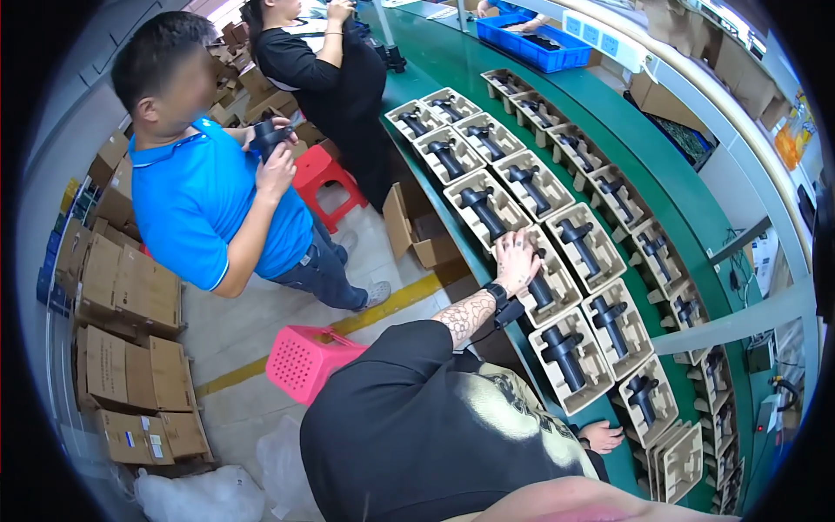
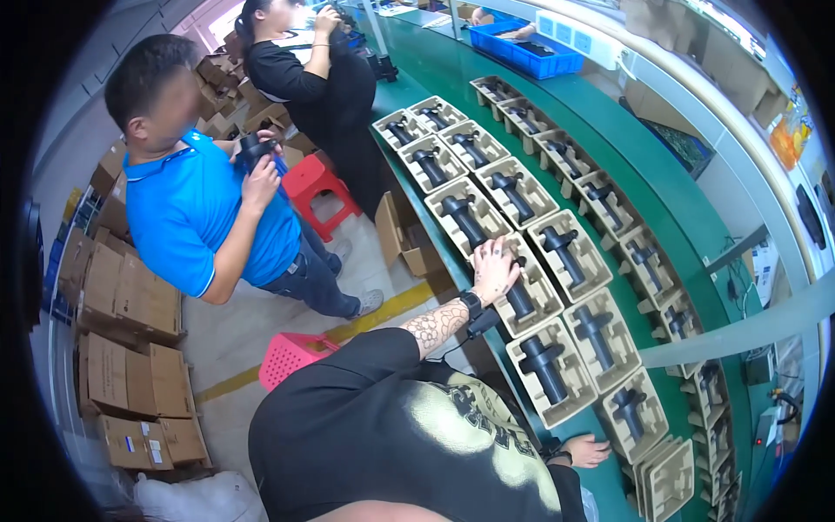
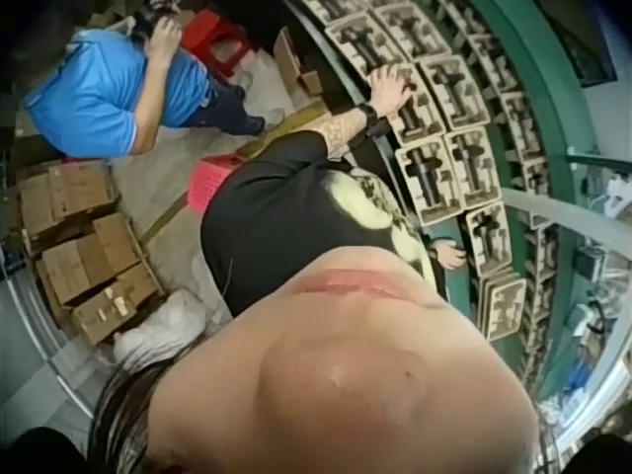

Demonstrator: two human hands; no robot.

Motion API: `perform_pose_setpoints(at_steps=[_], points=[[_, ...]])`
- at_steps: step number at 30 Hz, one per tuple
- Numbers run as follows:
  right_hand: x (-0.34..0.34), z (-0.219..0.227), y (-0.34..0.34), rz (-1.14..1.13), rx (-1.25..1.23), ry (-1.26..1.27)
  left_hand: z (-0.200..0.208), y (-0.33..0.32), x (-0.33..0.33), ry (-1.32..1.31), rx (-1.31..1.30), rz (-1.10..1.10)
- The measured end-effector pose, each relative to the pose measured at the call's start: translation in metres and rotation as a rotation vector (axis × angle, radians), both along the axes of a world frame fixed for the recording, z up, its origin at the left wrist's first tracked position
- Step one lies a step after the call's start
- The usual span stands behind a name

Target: The person picks up a tray from a stack, places it on the table, and inserts a black device into it. They then repeat this process by stacking another tray on top and placing another device inside.

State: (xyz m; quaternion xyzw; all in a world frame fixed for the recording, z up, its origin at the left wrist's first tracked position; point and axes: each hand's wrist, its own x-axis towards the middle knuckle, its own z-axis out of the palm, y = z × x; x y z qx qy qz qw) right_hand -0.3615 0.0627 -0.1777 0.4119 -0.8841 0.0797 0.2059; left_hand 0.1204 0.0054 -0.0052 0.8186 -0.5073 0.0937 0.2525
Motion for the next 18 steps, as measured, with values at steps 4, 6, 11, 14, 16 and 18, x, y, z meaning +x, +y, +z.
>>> perform_pose_setpoints(at_steps=[4, 6, 11, 14, 16, 18], points=[[0.013, 0.003, 0.001, 0.03, 0.015, 0.017, -0.002, 0.001, 0.005, -0.018, -0.006, 0.01], [0.015, 0.012, 0.001, 0.006, 0.076, -0.021, -0.004, 0.0, 0.004, -0.004, -0.005, 0.011], [0.012, 0.01, 0.0, 0.036, -0.009, -0.043, -0.001, -0.004, 0.0, 0.009, -0.022, -0.003], [0.01, 0.009, 0.001, 0.058, -0.051, -0.035, -0.002, -0.003, 0.001, 0.013, -0.029, 0.002], [0.016, 0.014, 0.001, 0.04, -0.002, -0.052, -0.003, -0.002, 0.003, 0.016, -0.026, 0.0], [0.017, 0.015, 0.003, 0.027, 0.027, -0.057, -0.002, -0.002, 0.002, 0.023, -0.015, 0.002]])
